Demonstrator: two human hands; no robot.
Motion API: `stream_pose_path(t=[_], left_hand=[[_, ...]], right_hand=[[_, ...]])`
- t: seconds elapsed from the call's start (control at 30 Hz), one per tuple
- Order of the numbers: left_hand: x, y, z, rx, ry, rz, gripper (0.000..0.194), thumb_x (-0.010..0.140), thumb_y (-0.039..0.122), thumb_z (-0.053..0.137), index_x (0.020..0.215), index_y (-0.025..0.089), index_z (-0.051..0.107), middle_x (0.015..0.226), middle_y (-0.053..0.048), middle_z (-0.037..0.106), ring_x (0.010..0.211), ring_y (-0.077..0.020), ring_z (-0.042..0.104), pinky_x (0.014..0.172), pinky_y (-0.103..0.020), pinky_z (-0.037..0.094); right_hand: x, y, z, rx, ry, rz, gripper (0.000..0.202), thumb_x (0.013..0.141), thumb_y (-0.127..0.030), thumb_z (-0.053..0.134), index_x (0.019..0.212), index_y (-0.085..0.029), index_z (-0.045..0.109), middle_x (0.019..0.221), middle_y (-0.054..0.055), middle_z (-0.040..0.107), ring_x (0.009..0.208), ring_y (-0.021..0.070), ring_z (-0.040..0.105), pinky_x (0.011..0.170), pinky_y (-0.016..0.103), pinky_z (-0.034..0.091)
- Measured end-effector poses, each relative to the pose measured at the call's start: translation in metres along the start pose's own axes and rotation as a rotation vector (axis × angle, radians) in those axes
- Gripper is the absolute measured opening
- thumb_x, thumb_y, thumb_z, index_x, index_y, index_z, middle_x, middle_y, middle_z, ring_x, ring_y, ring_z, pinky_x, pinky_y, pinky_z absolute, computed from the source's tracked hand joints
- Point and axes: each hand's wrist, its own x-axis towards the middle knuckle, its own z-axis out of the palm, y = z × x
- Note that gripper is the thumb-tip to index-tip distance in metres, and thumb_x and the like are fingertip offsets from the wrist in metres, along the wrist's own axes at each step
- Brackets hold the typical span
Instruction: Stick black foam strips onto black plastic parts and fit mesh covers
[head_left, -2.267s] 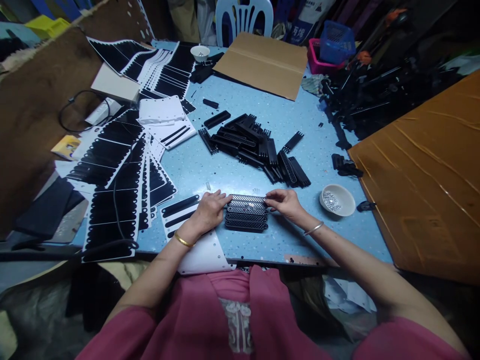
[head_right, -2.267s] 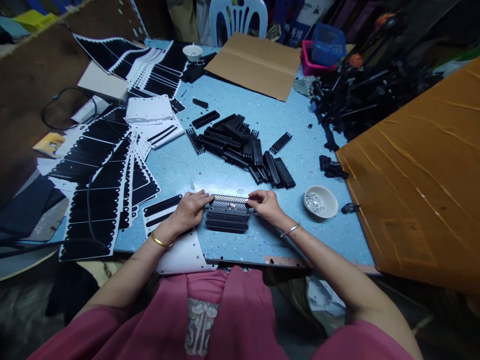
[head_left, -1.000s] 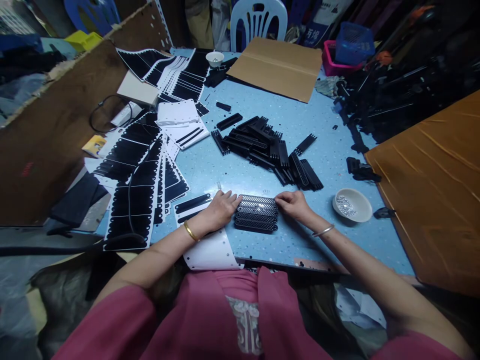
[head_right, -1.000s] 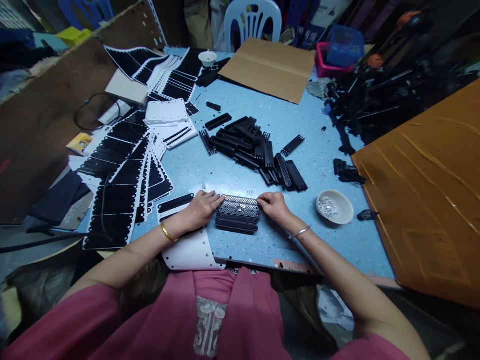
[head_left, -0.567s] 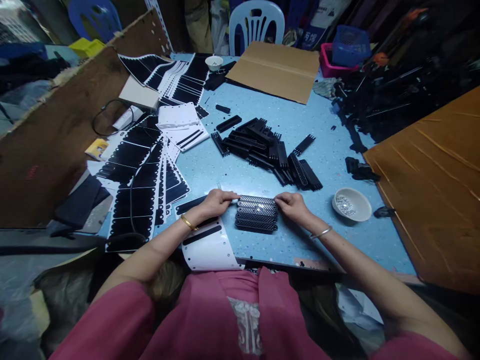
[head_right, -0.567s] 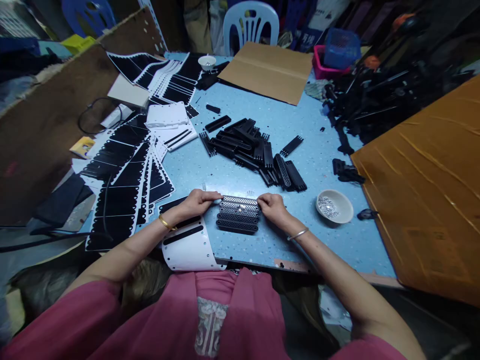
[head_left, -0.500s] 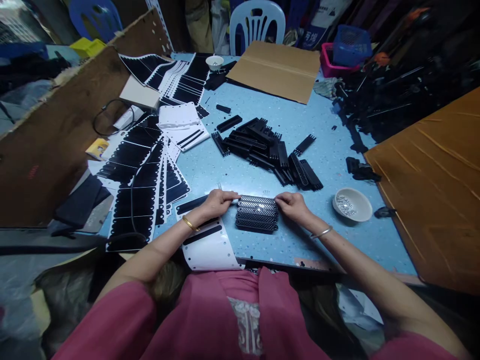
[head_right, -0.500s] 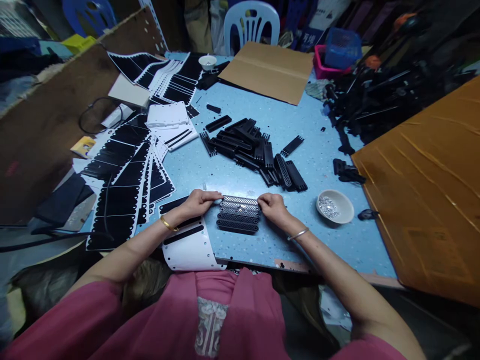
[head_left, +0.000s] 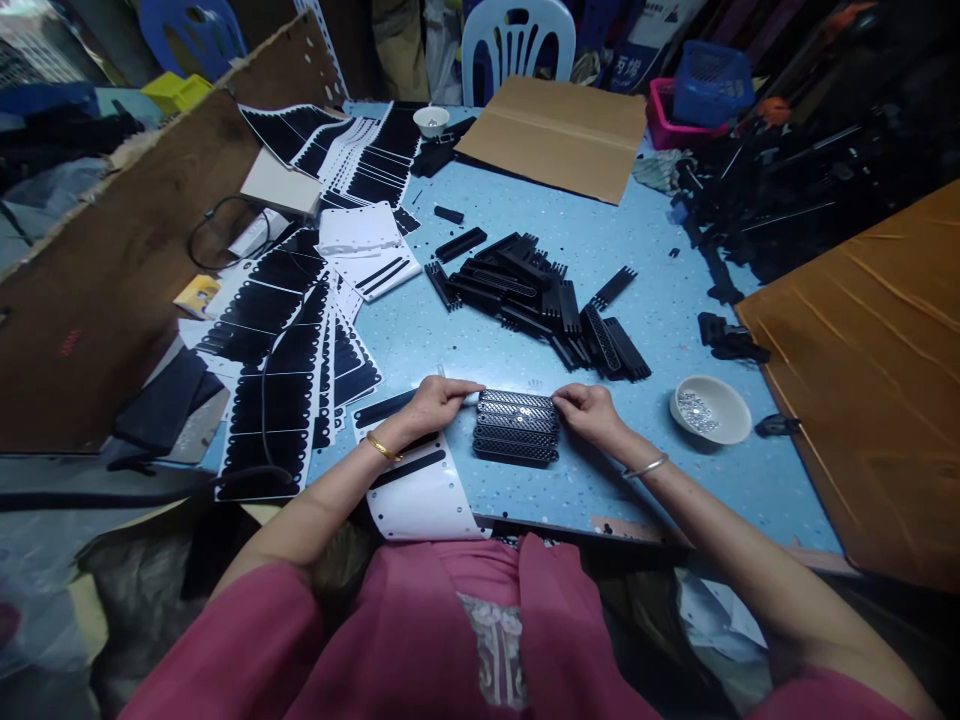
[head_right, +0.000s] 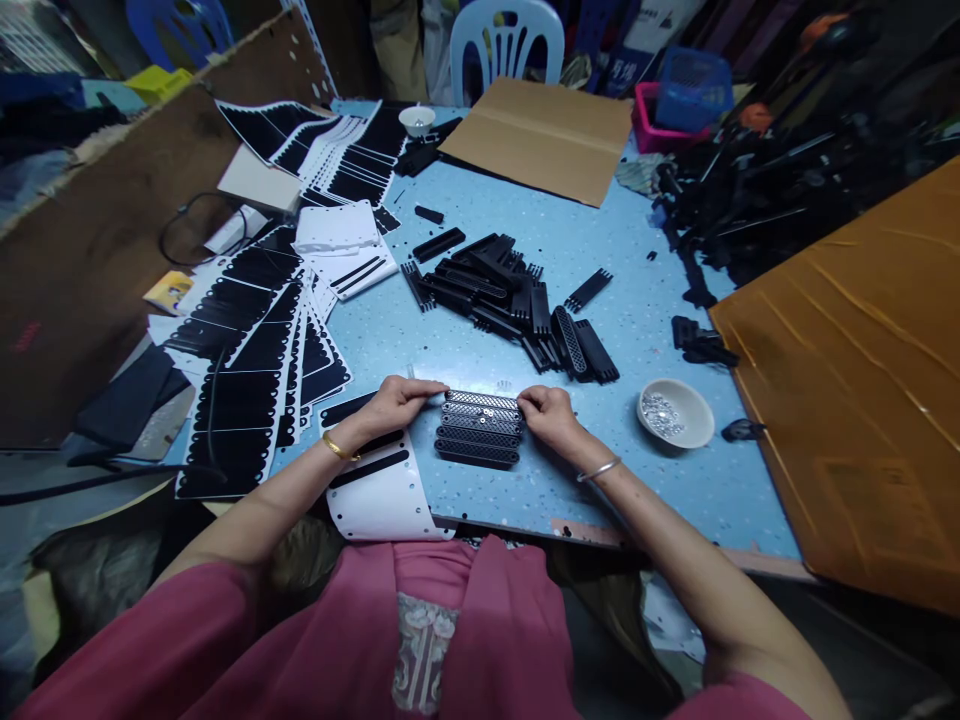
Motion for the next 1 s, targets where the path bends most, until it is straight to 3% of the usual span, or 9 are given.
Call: stream_pose_path(t=[0.1,0.27,0.47,0.57,0.67,0.77,0.87,1.0], left_hand=[[0.000,0.002,0.001,0.085,0.007,0.041,0.045,0.079,0.003,0.047,0.113,0.019,0.073,0.112,-0.006,0.075,0.100,-0.0189,0.071,0.091,-0.033,0.055],[-0.004,0.010,0.002,0.415,-0.115,0.161,0.061,0.073,-0.003,0.045,0.124,0.024,0.064,0.122,-0.007,0.069,0.114,-0.0254,0.064,0.091,-0.044,0.049],[-0.011,0.014,0.003,0.707,-0.141,0.254,0.052,0.079,0.002,0.050,0.128,0.019,0.059,0.125,-0.014,0.064,0.120,-0.0320,0.056,0.088,-0.045,0.043],[-0.008,0.019,0.000,0.745,-0.158,0.275,0.046,0.080,0.003,0.050,0.122,0.016,0.061,0.116,-0.015,0.066,0.116,-0.0323,0.056,0.088,-0.045,0.041],[-0.003,0.025,-0.002,0.706,-0.166,0.246,0.037,0.079,0.004,0.049,0.110,0.016,0.066,0.103,-0.013,0.068,0.108,-0.0307,0.060,0.083,-0.043,0.043],[-0.003,0.031,0.004,0.678,-0.057,0.268,0.041,0.077,0.005,0.049,0.113,0.015,0.065,0.116,-0.017,0.066,0.117,-0.0357,0.057,0.085,-0.047,0.043],[-0.007,0.039,0.018,0.687,0.030,0.372,0.048,0.074,0.005,0.051,0.120,0.014,0.063,0.133,-0.020,0.057,0.130,-0.0430,0.046,0.092,-0.055,0.040],[-0.010,0.048,0.036,0.703,-0.021,0.418,0.053,0.074,0.003,0.052,0.125,0.015,0.061,0.138,-0.020,0.055,0.133,-0.0445,0.042,0.097,-0.059,0.037]], right_hand=[[0.000,-0.001,-0.001,0.005,-0.004,0.001,0.022,0.076,-0.027,0.054,0.071,-0.015,0.072,0.065,0.006,0.072,0.060,0.0168,0.062,0.059,0.027,0.048],[-0.001,-0.002,-0.001,0.006,-0.006,0.009,0.023,0.077,-0.027,0.054,0.071,-0.015,0.072,0.066,0.007,0.072,0.061,0.0173,0.063,0.059,0.027,0.048],[-0.001,-0.002,-0.003,-0.010,-0.012,0.002,0.021,0.077,-0.025,0.055,0.072,-0.016,0.073,0.068,0.006,0.073,0.062,0.0175,0.064,0.061,0.027,0.049],[0.001,-0.001,-0.005,-0.032,0.007,-0.029,0.023,0.080,-0.026,0.054,0.074,-0.017,0.074,0.070,0.006,0.074,0.066,0.0184,0.065,0.064,0.028,0.050],[-0.002,-0.003,-0.008,-0.110,0.123,-0.105,0.026,0.085,-0.026,0.051,0.083,-0.017,0.076,0.074,0.007,0.073,0.069,0.0191,0.065,0.067,0.030,0.050],[-0.014,-0.012,-0.009,-0.256,0.207,-0.246,0.027,0.086,-0.022,0.051,0.094,-0.016,0.076,0.070,0.006,0.066,0.064,0.0174,0.059,0.063,0.028,0.046],[-0.032,-0.028,-0.007,-0.432,0.105,-0.418,0.034,0.084,-0.013,0.049,0.106,-0.017,0.074,0.067,0.005,0.059,0.062,0.0160,0.053,0.059,0.026,0.040],[-0.044,-0.046,-0.002,-0.622,-0.021,-0.501,0.044,0.081,-0.007,0.048,0.118,-0.016,0.069,0.072,0.006,0.057,0.061,0.0157,0.048,0.059,0.026,0.036]])
